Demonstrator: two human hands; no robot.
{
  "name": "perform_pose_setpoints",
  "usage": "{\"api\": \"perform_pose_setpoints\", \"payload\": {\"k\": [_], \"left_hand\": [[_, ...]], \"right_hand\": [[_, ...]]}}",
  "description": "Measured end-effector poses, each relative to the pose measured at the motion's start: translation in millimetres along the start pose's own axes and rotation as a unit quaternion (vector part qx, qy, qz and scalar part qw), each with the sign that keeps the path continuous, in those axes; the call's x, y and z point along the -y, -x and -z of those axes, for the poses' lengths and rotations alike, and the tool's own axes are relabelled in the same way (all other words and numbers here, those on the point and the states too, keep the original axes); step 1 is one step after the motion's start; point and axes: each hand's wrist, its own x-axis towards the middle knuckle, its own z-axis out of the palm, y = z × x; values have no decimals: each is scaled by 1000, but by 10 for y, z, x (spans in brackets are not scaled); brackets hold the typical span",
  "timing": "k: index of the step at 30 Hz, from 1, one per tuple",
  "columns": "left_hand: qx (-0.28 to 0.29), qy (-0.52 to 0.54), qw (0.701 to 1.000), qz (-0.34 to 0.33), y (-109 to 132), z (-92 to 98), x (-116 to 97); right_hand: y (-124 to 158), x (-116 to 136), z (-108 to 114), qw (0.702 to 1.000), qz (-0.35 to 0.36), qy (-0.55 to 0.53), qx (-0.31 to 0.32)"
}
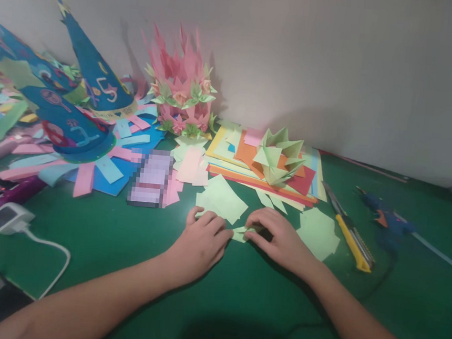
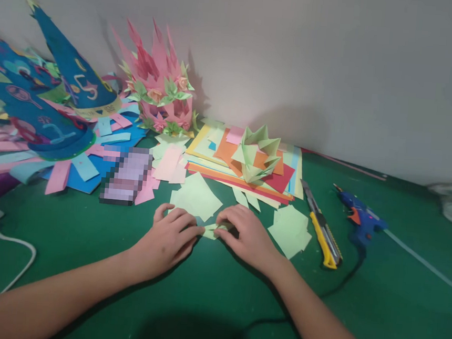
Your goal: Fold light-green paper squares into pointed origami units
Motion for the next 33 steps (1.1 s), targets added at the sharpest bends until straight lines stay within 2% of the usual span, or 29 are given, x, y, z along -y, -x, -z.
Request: {"api": "perform_pose_setpoints", "payload": {"k": [4, 11, 16, 20, 25, 27, 31, 33], "left_hand": [[12, -4, 1000, 8, -4, -4, -21], [19, 18, 1000, 9, -18, 21, 53], [71, 61, 994, -64, -77, 79, 195], [77, 48, 992, -83, -106, 80, 228], [58, 34, 994, -82, -104, 60, 214], [49, 38, 995, -76, -109, 56, 213], [34, 72, 996, -43, -136, 55, 227], [31, 83, 996, -28, -148, 53, 240]], "right_hand": [[-26, 36, -50, 998, -12, -42, -41], [-118, 33, -121, 992, 0, 12, -123], [-137, 31, -132, 992, 8, 23, -125], [-146, 2, -130, 990, 5, 35, -135], [-115, -70, -77, 976, 59, 99, -187], [-84, -75, -57, 978, 75, 102, -164], [-38, -42, -49, 989, 121, 77, -44], [-39, -27, -48, 989, 127, 71, -9]]}}
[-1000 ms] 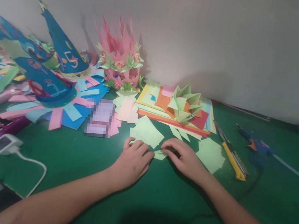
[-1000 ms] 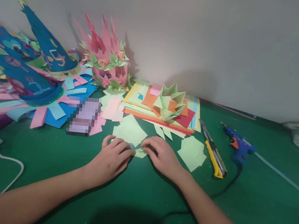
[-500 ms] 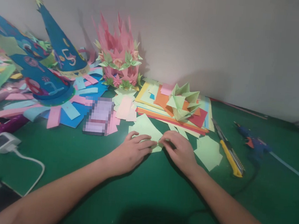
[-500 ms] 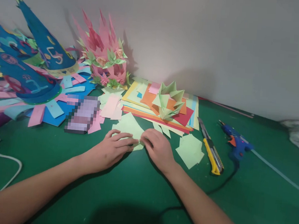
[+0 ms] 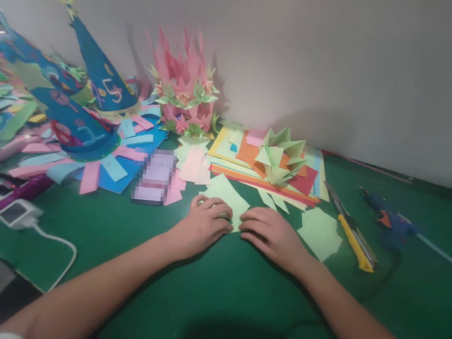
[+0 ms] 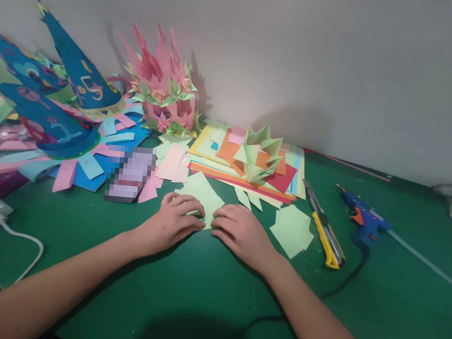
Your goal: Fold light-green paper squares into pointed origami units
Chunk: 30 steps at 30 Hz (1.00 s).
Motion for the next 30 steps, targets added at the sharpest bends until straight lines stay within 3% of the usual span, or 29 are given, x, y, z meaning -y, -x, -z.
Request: {"api": "perform_pose_setpoints", "payload": {"k": [8, 14, 23, 30], "left_hand": [[-11, 35, 997, 61, 5, -5, 35], [-17, 23, 997, 71, 3, 18, -18], [-21, 35, 996, 76, -26, 14, -55], [-46, 48, 991, 118, -46, -50, -91]], "right_hand": [[-47, -17, 24, 999, 19, 26, 10], [-70, 31, 9, 998, 22, 58, 18], [-132, 86, -50, 997, -70, 1, -12], [-156, 108, -88, 992, -119, -31, -29]]}}
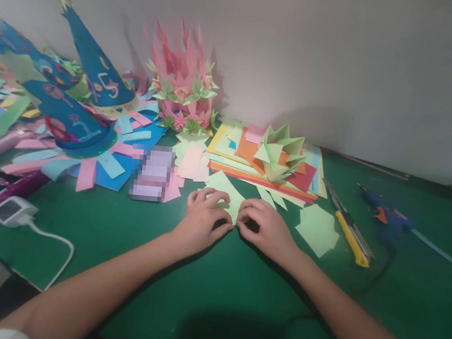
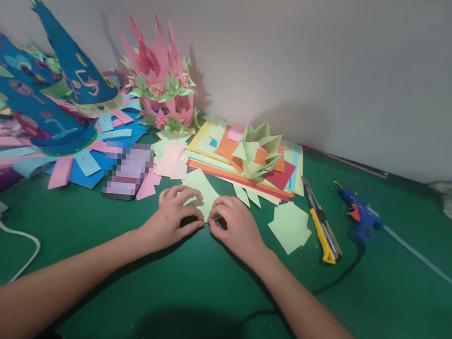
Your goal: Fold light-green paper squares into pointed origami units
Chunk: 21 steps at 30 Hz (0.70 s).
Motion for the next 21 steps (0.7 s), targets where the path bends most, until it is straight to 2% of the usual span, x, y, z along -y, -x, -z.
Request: {"api": "perform_pose_setpoints", "payload": {"k": [8, 21], "left_hand": [[3, 6, 999, 36, 0, -20, -20], [16, 4, 999, 36, -2, -39, -6]], "right_hand": [[-13, -17, -3, 999, -18, -31, -9], [-32, 3, -3, 999, -19, -38, -9]]}}
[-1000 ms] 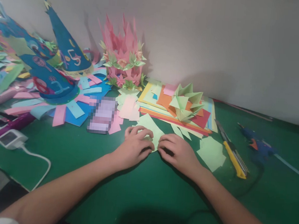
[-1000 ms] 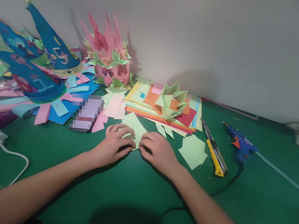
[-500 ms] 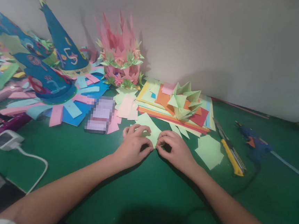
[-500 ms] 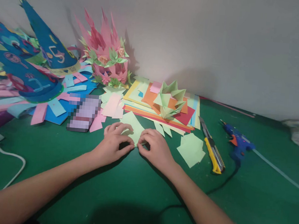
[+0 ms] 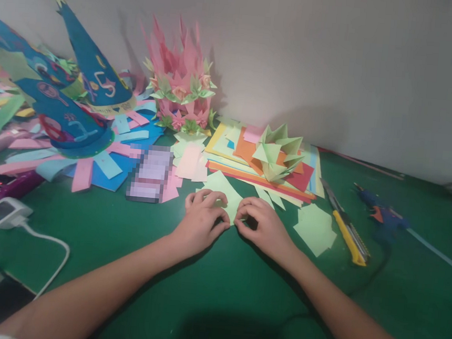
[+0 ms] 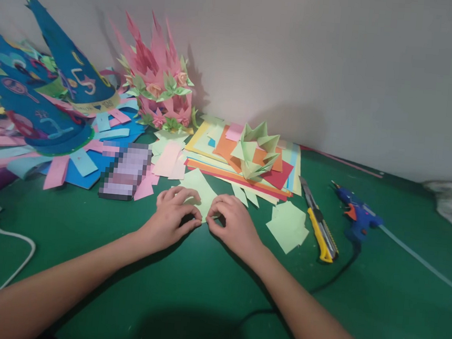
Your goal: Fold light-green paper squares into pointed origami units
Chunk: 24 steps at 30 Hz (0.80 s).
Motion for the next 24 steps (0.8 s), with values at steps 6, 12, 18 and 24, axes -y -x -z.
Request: {"api": "perform_pose_setpoints", "payload": {"k": [6, 12, 18, 24], "left_hand": [[-24, -28, 999, -38, 39, 30, -10], [-53, -50, 995, -64, 118, 62, -54], [-51, -50, 994, -84, 132, 55, -86], [-57, -42, 995, -74, 139, 45, -99]], "right_hand": [[14, -20, -3, 1000, 1, 3, 0], [6, -17, 12, 1000, -4, -9, 6], [11, -23, 24, 999, -25, -30, 15], [20, -25, 14, 999, -32, -32, 17]]}}
